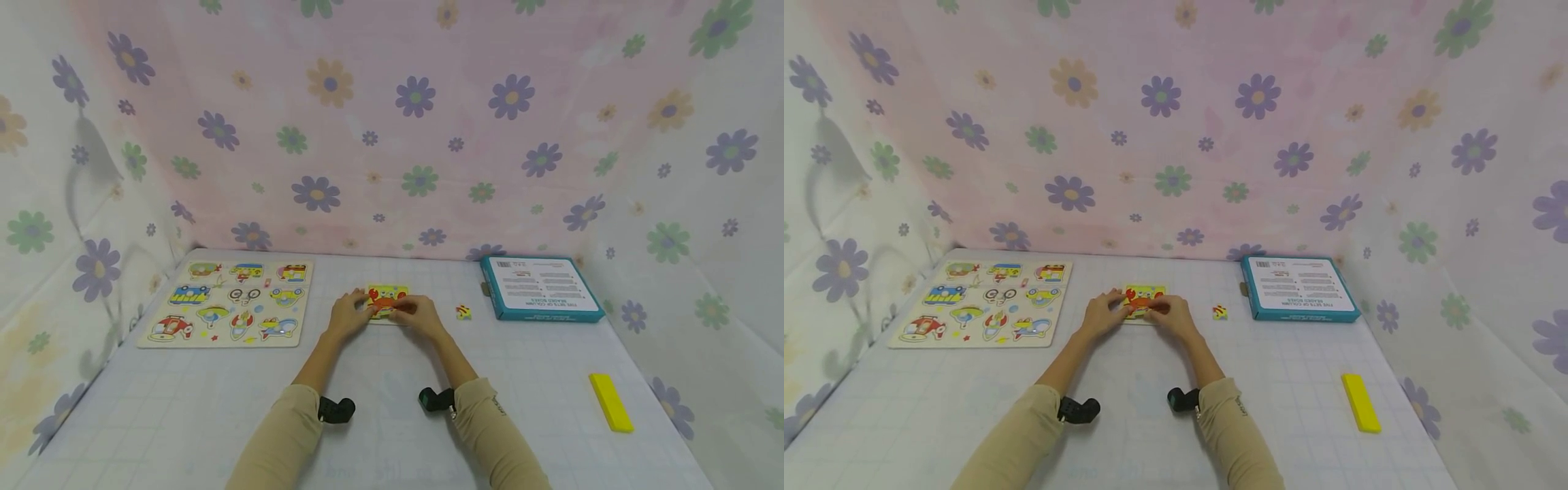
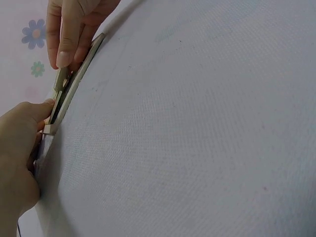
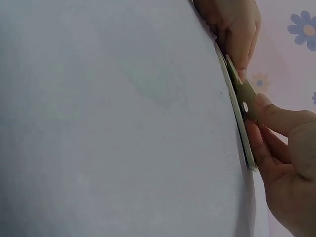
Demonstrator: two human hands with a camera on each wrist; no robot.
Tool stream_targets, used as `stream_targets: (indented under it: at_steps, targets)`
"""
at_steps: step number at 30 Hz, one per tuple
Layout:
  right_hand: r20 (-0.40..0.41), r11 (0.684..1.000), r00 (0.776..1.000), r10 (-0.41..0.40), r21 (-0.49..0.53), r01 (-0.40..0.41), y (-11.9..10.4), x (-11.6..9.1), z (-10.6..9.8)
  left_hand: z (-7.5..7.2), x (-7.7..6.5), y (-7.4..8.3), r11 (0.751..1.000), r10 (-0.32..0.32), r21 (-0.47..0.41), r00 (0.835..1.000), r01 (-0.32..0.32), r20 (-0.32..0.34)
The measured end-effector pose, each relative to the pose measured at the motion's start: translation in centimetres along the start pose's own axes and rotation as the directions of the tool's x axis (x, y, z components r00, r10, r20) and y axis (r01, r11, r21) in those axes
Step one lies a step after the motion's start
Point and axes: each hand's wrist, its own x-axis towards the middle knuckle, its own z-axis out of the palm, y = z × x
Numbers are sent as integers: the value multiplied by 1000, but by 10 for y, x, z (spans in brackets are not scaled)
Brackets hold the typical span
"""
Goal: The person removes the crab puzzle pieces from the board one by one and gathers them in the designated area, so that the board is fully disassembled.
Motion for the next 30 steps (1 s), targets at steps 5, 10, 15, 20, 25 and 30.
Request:
stream_targets:
  at_steps: [5,10,15,20,25,30]
  targets:
    - [13,998,999,49,39,-49,-1,1,-5,2,1,-2,1000,24,-5,1000,-24,-5]
    - [40,988,992,124,91,-127,-2,2,-6,1,1,-1,1000,30,0,1000,-30,-7]
    - [72,983,989,128,127,-137,-27,-5,-12,1,1,-1,1000,18,3,1000,-18,-4]
    - [82,982,985,149,101,-157,-16,-3,-8,1,1,-2,1000,22,4,1000,-22,-8]
    - [64,989,991,114,91,-120,-4,-4,-6,1,0,-3,999,33,0,999,-33,-16]
    - [-12,988,997,78,133,-76,-2,-11,-12,1,0,-3,999,36,5,999,-36,-22]
